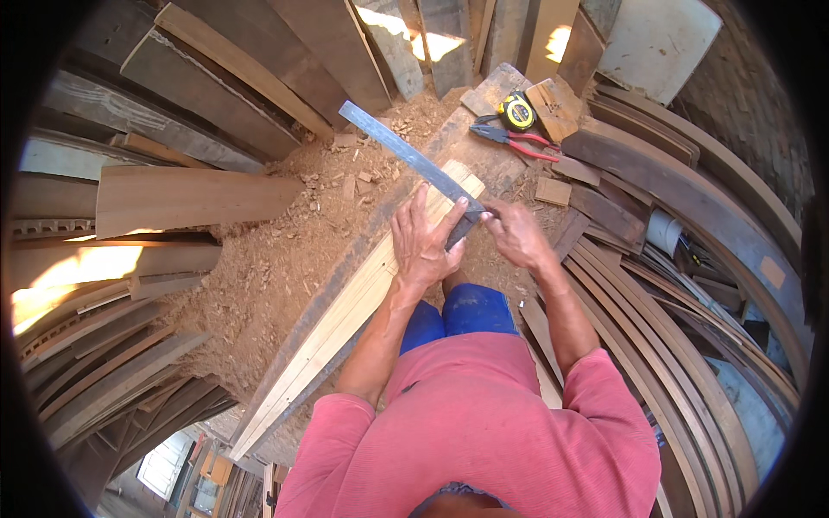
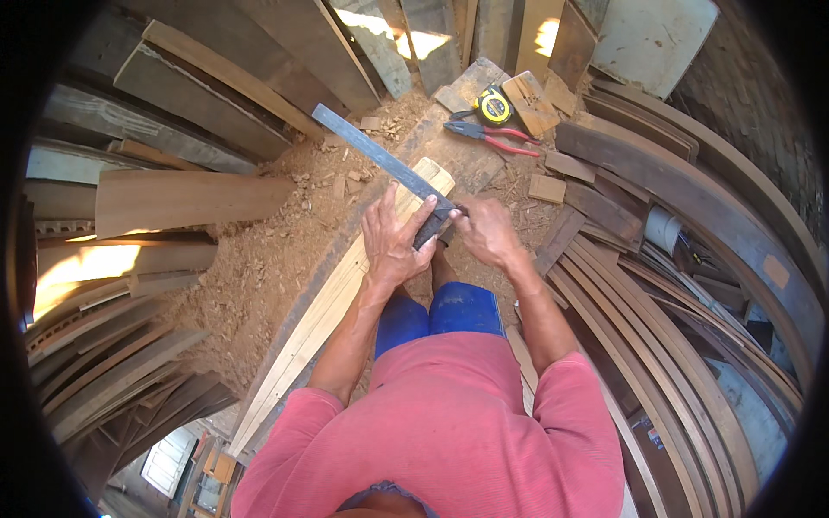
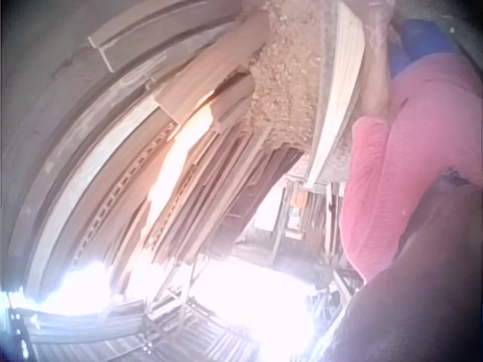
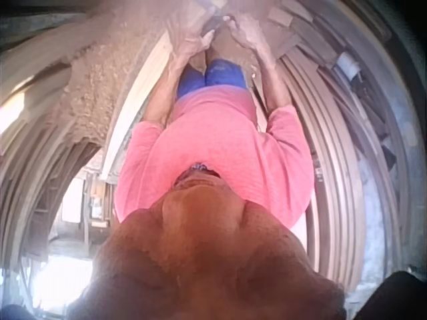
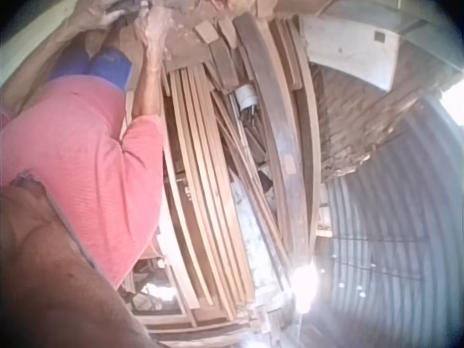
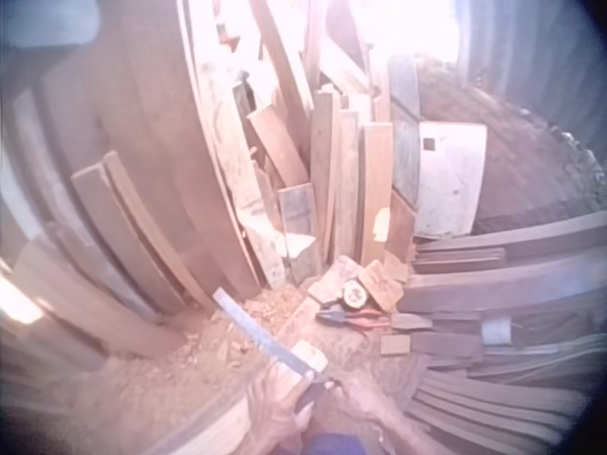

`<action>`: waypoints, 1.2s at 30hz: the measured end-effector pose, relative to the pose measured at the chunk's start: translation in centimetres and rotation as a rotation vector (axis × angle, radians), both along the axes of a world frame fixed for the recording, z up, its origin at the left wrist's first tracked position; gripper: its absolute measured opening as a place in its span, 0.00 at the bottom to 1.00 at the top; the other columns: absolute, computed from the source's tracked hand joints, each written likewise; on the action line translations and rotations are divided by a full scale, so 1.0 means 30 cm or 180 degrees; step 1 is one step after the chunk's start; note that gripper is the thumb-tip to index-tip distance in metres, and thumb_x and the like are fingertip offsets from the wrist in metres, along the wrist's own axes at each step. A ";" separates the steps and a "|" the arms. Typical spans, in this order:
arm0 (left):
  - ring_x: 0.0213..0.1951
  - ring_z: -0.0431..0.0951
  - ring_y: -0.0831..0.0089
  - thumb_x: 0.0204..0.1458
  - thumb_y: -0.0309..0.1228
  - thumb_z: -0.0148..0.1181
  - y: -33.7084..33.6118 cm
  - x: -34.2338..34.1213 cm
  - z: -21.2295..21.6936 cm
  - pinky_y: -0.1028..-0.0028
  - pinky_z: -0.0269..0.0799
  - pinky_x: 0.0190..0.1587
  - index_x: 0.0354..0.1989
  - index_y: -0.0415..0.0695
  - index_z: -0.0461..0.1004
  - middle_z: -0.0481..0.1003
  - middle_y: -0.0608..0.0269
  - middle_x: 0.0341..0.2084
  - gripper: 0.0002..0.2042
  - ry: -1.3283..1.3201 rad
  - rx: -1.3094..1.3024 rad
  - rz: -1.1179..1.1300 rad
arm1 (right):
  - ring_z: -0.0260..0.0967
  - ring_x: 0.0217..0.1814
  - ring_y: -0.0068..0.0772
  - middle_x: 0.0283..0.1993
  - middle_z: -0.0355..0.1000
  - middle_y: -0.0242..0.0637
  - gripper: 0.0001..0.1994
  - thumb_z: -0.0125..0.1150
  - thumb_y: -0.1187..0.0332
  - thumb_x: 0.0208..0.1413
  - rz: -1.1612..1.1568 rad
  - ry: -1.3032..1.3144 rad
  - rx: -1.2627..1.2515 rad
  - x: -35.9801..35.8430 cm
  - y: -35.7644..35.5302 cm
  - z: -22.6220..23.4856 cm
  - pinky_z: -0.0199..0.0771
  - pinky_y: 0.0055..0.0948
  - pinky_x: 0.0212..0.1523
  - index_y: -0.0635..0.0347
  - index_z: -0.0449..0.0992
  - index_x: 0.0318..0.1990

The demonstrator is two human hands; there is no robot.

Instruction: The person measures and marks a piece of wood using a ruler, square, and pencil.

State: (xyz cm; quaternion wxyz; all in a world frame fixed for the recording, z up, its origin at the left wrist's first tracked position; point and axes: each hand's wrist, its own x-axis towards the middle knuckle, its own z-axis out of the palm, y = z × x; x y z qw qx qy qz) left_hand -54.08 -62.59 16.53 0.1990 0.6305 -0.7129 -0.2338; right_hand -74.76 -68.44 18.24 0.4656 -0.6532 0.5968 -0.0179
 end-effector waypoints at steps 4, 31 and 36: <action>0.66 0.63 0.39 0.37 0.34 0.77 0.046 0.038 0.011 0.46 0.58 0.66 0.65 0.68 0.78 0.59 0.39 0.72 0.39 -0.0019 0.0047 -0.0051 | 0.78 0.40 0.41 0.37 0.80 0.47 0.13 0.54 0.64 0.72 -0.1130 -0.1313 0.0305 0.117 0.157 -0.134 0.76 0.43 0.45 0.64 0.81 0.46; 0.63 0.65 0.45 0.39 0.40 0.77 0.081 0.068 0.019 0.47 0.61 0.64 0.64 0.74 0.79 0.60 0.46 0.73 0.36 -0.0116 0.0226 0.0129 | 0.68 0.36 0.16 0.35 0.75 0.26 0.09 0.56 0.69 0.73 -0.2056 -0.2135 0.0432 0.188 0.235 -0.157 0.72 0.24 0.38 0.65 0.79 0.42; 0.63 0.65 0.45 0.40 0.41 0.78 0.079 0.067 0.024 0.48 0.60 0.64 0.64 0.73 0.80 0.61 0.47 0.72 0.35 -0.0128 0.0202 0.0137 | 0.67 0.36 0.16 0.35 0.75 0.25 0.10 0.56 0.68 0.73 -0.1996 -0.2045 0.0444 0.184 0.228 -0.148 0.72 0.24 0.38 0.64 0.79 0.41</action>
